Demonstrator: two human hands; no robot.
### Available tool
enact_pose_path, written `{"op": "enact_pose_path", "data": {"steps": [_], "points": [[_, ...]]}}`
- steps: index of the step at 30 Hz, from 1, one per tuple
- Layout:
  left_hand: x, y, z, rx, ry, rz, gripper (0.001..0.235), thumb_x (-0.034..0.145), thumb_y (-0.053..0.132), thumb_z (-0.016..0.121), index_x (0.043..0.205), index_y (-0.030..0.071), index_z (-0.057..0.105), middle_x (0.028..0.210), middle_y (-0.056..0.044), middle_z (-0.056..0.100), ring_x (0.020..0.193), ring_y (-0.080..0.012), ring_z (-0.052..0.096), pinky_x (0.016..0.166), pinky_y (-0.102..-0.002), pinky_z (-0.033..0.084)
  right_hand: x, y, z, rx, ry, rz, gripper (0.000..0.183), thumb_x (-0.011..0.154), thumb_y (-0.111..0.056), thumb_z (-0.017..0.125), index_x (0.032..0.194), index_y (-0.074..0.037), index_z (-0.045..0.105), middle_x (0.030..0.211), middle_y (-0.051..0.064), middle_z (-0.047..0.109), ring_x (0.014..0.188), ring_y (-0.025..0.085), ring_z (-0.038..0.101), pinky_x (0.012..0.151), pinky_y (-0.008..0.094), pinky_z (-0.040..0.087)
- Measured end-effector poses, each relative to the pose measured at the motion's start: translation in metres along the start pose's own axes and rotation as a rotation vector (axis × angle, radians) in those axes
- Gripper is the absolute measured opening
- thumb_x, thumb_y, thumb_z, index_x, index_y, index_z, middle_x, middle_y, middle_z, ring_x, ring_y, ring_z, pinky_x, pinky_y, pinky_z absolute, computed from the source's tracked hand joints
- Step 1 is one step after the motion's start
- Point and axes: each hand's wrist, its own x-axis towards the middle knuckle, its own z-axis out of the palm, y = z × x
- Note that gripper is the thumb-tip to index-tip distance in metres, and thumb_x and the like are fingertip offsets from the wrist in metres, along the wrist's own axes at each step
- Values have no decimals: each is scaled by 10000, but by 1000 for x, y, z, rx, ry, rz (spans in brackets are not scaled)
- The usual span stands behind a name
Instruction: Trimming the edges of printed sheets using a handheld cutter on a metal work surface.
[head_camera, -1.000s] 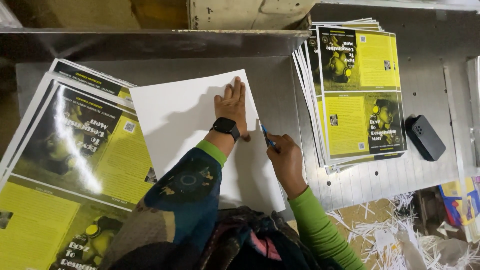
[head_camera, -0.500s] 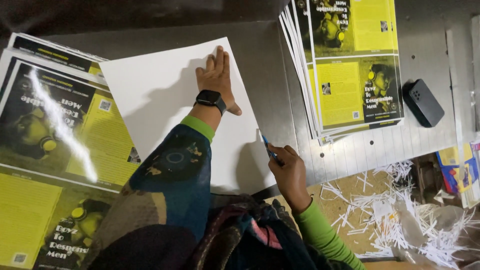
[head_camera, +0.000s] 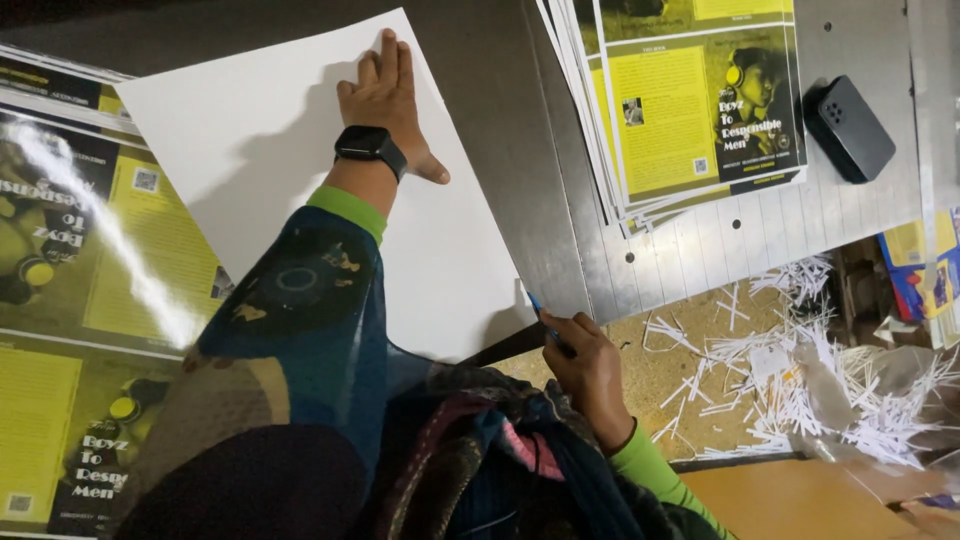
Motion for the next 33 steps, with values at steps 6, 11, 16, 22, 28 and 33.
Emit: {"op": "enact_pose_path", "data": {"steps": [6, 11, 16, 22, 28, 33], "points": [[-3, -2, -4, -17, -17, 14, 1518, 489, 710, 840, 1532, 80, -64, 1600, -63, -105, 1447, -296, 87, 1075, -519, 325, -30, -1, -13, 108, -70, 76, 372, 816, 60, 673, 1174, -41, 678, 767, 23, 482, 608, 147, 438, 545, 312, 331], [6, -4, 9, 22, 59, 25, 1503, 471, 725, 838, 1532, 83, -13, 1599, -81, -24, 1414, -311, 162, 1033, -518, 370, -54, 3, -21, 84, -97, 94, 295, 884, -8, 630, 1162, -91, 684, 777, 11, 501, 604, 135, 490, 548, 305, 340], [7, -5, 10, 2, 73, 30, 1459, 500, 700, 847, 1536, 84, 24, 1597, -98, 4, 1408, -335, 186, 1028, -535, 376, -74, 12, -22, 84, -98, 139, 313, 854, 0, 660, 1155, -81, 695, 786, 19, 539, 619, 122, 518, 546, 298, 356], [37, -44, 9, -27, 254, 89, 1243, 550, 726, 779, 1471, 28, 320, 1453, -242, 337, 1292, -453, 311, 1033, -591, 250, -69, 17, -20, 318, 120, 237, 337, 888, -15, 588, 1224, -20, 611, 888, 87, 545, 703, 196, 667, 615, 270, 628], [55, -106, 17, -156, 472, 15, 745, 826, 499, 758, 1305, -36, 556, 1310, -348, 488, 1213, -508, 407, 1009, -660, 176, -35, 5, -8, 525, 160, 442, 152, 888, -157, 628, 994, -59, 674, 930, 54, 646, 839, 165, 608, 749, 295, 460], [53, -133, 23, -582, 660, 413, 94, 958, 58, 752, 939, -6, 685, 932, -138, 656, 878, -291, 580, 759, -413, 427, -11, 5, 6, 358, 95, 293, 315, 728, -153, 812, 999, -29, 707, 916, 82, 665, 816, 214, 659, 695, 320, 556]]}}
